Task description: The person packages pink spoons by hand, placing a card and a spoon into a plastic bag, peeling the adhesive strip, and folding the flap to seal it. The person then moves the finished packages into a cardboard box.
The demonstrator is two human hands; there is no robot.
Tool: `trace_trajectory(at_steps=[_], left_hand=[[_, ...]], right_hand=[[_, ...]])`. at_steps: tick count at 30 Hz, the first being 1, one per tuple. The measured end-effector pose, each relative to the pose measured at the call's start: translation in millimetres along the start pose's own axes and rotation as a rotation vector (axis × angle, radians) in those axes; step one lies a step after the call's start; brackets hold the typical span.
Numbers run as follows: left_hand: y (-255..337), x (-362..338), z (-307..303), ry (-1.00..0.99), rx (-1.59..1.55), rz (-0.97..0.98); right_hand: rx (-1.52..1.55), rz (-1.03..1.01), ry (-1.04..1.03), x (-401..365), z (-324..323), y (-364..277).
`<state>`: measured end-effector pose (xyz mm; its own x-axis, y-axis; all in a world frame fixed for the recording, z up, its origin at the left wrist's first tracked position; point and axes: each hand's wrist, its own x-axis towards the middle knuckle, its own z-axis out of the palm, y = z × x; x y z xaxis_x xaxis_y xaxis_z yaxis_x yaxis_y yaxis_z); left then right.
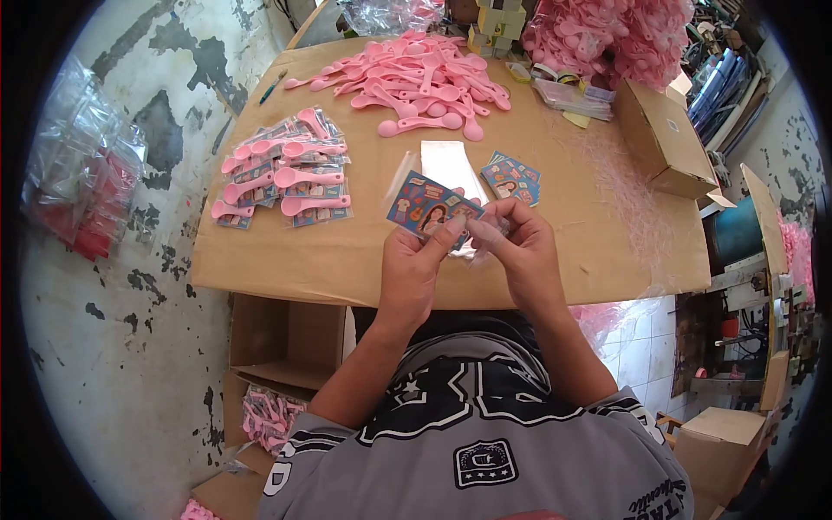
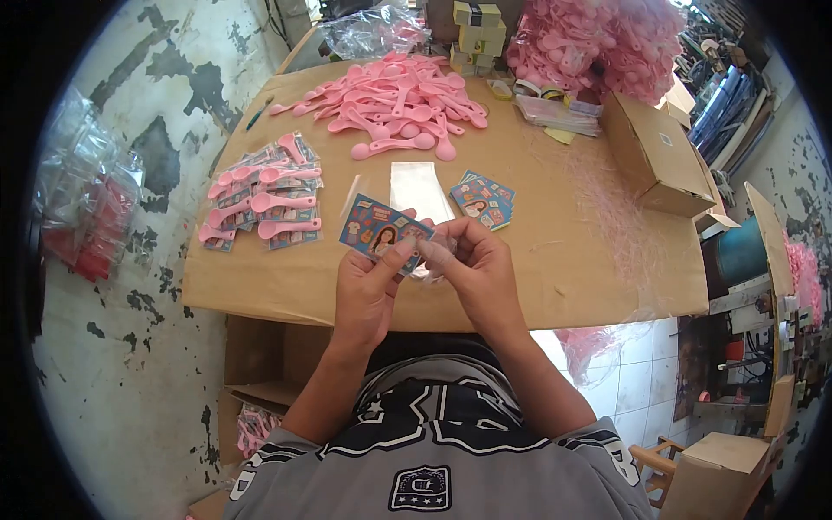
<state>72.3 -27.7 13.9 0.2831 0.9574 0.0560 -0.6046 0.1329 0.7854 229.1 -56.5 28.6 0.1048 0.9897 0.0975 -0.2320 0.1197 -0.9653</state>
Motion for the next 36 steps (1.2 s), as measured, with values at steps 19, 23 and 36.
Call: trace_trajectory(at_steps=[19,23,36], left_hand=[[15.0,28.3,15.7,-0.062,-0.423,0.093],[3.3,32.1,8.6,-0.075,-0.452,0.037],[7.2,55.7,-32.9,0.239,-0.574,0.07]], right_hand=[[0.12,0.111,0.039,-1.3,22.9,12.7],[0.142,0.074,0.072,7.3,23.0,21.4],[-0.849,-0.423,-0.32,29.6,-36.3,-56.0]])
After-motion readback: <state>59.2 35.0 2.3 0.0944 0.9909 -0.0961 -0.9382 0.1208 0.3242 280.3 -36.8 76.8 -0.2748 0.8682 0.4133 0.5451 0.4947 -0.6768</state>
